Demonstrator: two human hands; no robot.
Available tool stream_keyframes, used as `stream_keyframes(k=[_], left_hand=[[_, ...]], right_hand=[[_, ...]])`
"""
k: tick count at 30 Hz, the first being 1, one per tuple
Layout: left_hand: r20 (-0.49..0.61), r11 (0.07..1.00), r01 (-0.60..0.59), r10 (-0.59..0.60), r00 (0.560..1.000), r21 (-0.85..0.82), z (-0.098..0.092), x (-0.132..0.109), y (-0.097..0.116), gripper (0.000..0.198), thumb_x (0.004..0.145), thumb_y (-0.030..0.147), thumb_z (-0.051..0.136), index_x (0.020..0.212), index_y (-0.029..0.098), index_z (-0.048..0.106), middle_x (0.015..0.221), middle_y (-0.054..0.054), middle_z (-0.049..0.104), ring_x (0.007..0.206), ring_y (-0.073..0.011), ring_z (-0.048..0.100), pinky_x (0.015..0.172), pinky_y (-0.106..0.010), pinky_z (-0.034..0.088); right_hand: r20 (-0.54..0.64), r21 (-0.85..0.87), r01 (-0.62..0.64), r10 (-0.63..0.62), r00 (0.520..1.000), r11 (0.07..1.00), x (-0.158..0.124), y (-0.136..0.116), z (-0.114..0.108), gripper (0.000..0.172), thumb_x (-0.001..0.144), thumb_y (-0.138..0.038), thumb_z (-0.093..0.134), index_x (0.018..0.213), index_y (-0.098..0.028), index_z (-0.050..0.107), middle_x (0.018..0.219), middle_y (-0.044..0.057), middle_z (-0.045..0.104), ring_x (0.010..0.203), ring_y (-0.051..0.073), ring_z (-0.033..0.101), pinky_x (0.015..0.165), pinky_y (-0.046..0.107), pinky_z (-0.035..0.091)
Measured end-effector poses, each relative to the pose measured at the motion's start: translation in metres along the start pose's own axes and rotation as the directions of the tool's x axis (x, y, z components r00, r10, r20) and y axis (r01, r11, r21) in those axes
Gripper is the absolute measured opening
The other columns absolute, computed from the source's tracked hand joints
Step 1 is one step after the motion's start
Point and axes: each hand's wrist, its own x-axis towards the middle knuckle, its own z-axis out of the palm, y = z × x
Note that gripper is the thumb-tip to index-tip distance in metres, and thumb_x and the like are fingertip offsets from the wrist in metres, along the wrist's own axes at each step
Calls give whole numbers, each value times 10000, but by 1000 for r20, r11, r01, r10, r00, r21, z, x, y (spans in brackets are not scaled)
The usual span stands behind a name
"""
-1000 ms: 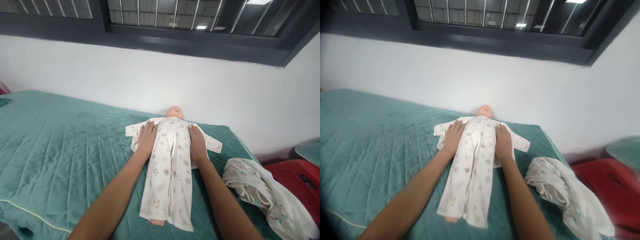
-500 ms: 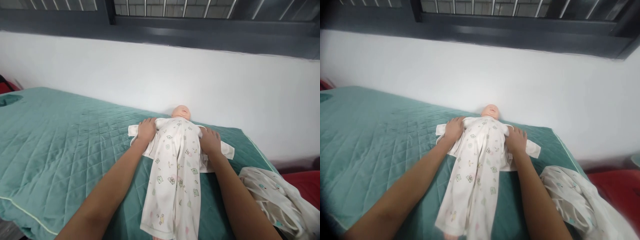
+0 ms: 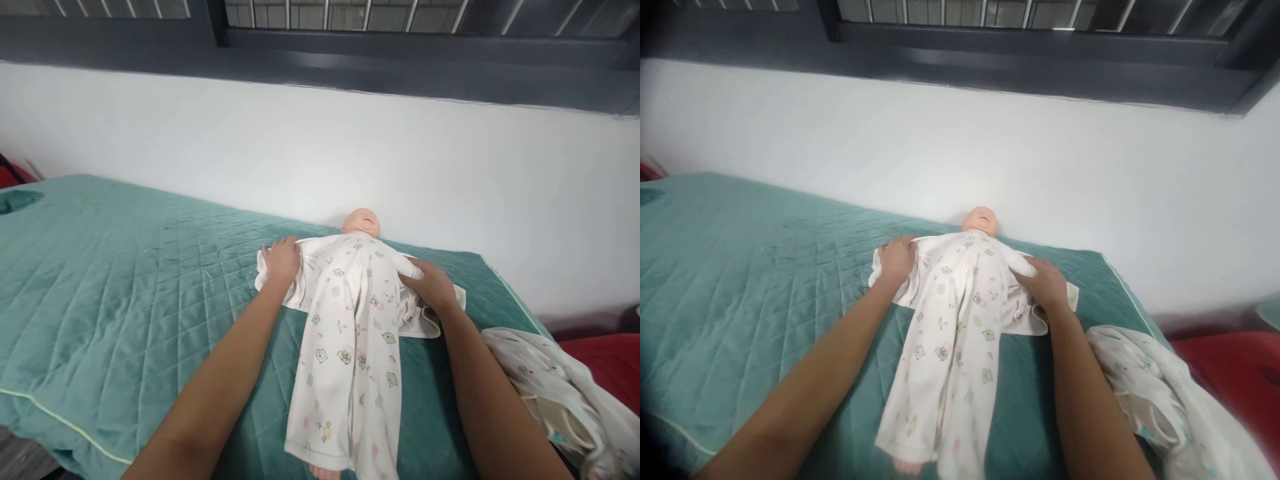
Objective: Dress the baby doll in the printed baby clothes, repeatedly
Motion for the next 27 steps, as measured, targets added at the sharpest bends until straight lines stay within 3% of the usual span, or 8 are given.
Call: stream_keyframes(k=[5, 8, 10, 12, 15, 18, 22, 27], left_hand=[[11, 993, 93, -92, 996, -69, 0, -4, -1, 344, 970, 309, 394, 1187, 253, 654, 1234, -94, 690, 1217, -296, 576, 1154, -584, 231], [14, 987, 110, -109, 994, -117, 0, -2, -1, 345, 949, 320, 430, 1197, 256, 660, 1277, -88, 677, 1228, -286, 573, 1155, -552, 246], [16, 985, 109, -108, 994, -135, 0, 0, -1, 346, 942, 352, 448, 1192, 256, 667, 1285, -88, 675, 1226, -291, 575, 1147, -549, 258], [18, 985, 101, -100, 995, -139, 0, 1, -1, 350, 939, 379, 454, 1187, 257, 670, 1278, -89, 679, 1222, -300, 577, 1134, -558, 271], [22, 988, 89, -87, 996, -128, -1, 3, -2, 347, 938, 379, 453, 1185, 263, 668, 1269, -83, 683, 1214, -307, 581, 1108, -551, 308], [38, 992, 63, -59, 998, -112, -1, 4, -3, 349, 943, 390, 445, 1179, 263, 670, 1242, -86, 692, 1204, -305, 584, 1077, -518, 351], [42, 993, 51, -47, 998, -104, -1, 6, -4, 341, 942, 398, 452, 1159, 268, 680, 1228, -84, 697, 1194, -298, 586, 1056, -488, 373], [46, 996, 44, -41, 998, -83, 1, 8, -4, 335, 939, 388, 457, 1139, 260, 693, 1208, -84, 706, 1176, -290, 600, 1053, -461, 381]], right_hand=[[-89, 75, 102, -96, 991, 992, -10, -21, -13, 451, 834, -403, 585, 1245, -235, 658, 1412, 126, 546, 1307, 359, 500, 1110, 554, 380], [-189, 152, 224, -194, 963, 963, -13, -62, -34, 405, 869, -352, 546, 1243, -231, 643, 1406, 122, 547, 1339, 335, 471, 1124, 541, 378], [-196, 242, 286, -242, 950, 927, -10, -102, -46, 391, 896, -345, 530, 1263, -250, 625, 1339, 101, 595, 1257, 297, 548, 1085, 495, 429], [-62, 287, 366, -364, 929, 885, -2, -146, -47, 391, 920, -349, 518, 1293, -264, 600, 1318, 82, 620, 1235, 284, 565, 1061, 472, 446], [211, 262, 543, -597, 774, 798, 19, -203, -30, 393, 929, -274, 506, 1313, -218, 568, 1336, 95, 604, 1221, 263, 563, 1025, 422, 454], [392, 130, 651, -642, 660, 748, 41, -233, -5, 344, 883, -132, 494, 1209, -152, 600, 1212, 131, 636, 1118, 265, 590, 934, 384, 464], [463, -5, 673, -595, 657, 740, 59, -241, 12, 355, 852, -90, 492, 1187, -132, 601, 1206, 154, 613, 1098, 262, 593, 877, 337, 459], [594, -132, 685, -496, 633, 716, 68, -248, 20, 343, 868, -259, 563, 1201, -203, 623, 1177, 128, 657, 1034, 292, 632, 768, 343, 470]])
